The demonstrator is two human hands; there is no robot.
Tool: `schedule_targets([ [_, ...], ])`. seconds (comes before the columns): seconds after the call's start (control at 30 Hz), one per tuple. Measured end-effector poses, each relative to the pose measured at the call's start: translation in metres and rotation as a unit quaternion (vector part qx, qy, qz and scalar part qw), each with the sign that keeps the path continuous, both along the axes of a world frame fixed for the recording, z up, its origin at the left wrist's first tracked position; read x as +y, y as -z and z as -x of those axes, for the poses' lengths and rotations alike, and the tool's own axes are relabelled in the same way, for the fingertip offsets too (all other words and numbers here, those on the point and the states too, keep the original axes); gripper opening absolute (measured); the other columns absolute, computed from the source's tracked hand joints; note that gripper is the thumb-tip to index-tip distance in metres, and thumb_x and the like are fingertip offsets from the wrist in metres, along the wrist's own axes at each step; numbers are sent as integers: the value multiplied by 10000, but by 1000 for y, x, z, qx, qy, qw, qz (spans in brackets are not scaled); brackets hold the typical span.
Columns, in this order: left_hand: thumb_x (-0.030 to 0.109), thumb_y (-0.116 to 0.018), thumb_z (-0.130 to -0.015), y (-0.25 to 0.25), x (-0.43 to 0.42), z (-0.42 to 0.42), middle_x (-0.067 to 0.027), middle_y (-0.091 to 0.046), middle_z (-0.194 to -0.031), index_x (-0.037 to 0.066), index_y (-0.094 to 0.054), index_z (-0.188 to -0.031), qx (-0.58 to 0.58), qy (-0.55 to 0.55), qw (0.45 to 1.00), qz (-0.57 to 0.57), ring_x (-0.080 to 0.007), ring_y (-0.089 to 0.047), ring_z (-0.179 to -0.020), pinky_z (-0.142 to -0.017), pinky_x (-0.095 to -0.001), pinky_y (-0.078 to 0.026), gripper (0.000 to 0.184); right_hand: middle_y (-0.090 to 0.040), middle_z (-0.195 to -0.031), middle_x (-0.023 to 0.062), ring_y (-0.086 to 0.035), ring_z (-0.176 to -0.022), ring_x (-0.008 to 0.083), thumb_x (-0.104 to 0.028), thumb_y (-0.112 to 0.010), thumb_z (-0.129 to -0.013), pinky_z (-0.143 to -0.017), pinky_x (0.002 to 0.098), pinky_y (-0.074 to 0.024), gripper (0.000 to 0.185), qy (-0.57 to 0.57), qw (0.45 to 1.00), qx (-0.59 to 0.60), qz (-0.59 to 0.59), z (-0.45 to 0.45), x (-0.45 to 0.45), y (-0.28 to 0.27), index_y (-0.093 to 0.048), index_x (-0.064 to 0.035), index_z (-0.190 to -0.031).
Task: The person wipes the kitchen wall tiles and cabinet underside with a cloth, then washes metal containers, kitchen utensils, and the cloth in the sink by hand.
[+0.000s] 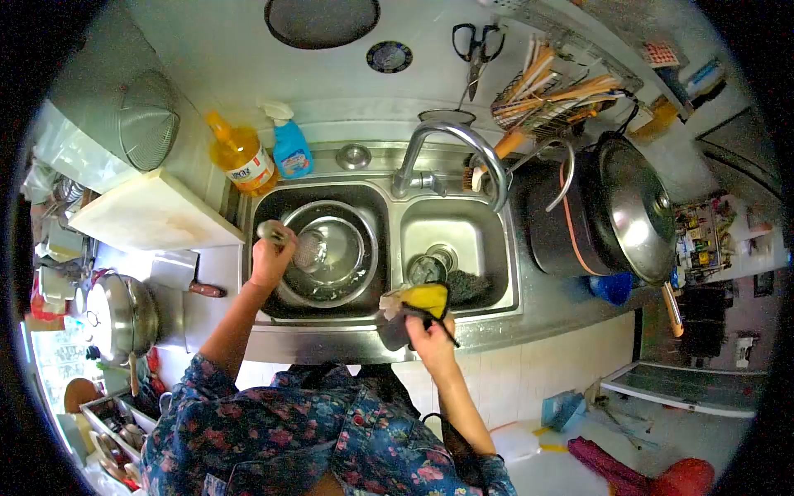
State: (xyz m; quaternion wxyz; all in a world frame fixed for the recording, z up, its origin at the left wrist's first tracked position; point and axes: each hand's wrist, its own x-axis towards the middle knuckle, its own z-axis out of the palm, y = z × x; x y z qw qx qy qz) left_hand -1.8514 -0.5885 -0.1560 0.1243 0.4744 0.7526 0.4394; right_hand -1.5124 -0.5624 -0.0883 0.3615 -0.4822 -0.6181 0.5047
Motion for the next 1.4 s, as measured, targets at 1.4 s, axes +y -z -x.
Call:
schedule_targets([
  [1.4, 173, -628, -858, -152, -9, -68, -72, -651, -842, 51, -545, -866, -325, -37, 933, -153, -65, -505, -571, -531, -215, -443, 148, -441, -1340, 176, -489, -1165, 301, -22, -538, -761, -965, 314, -383, 578, -221, 943, 98, -230, 114, 73, -52, -407, -22, -1324],
])
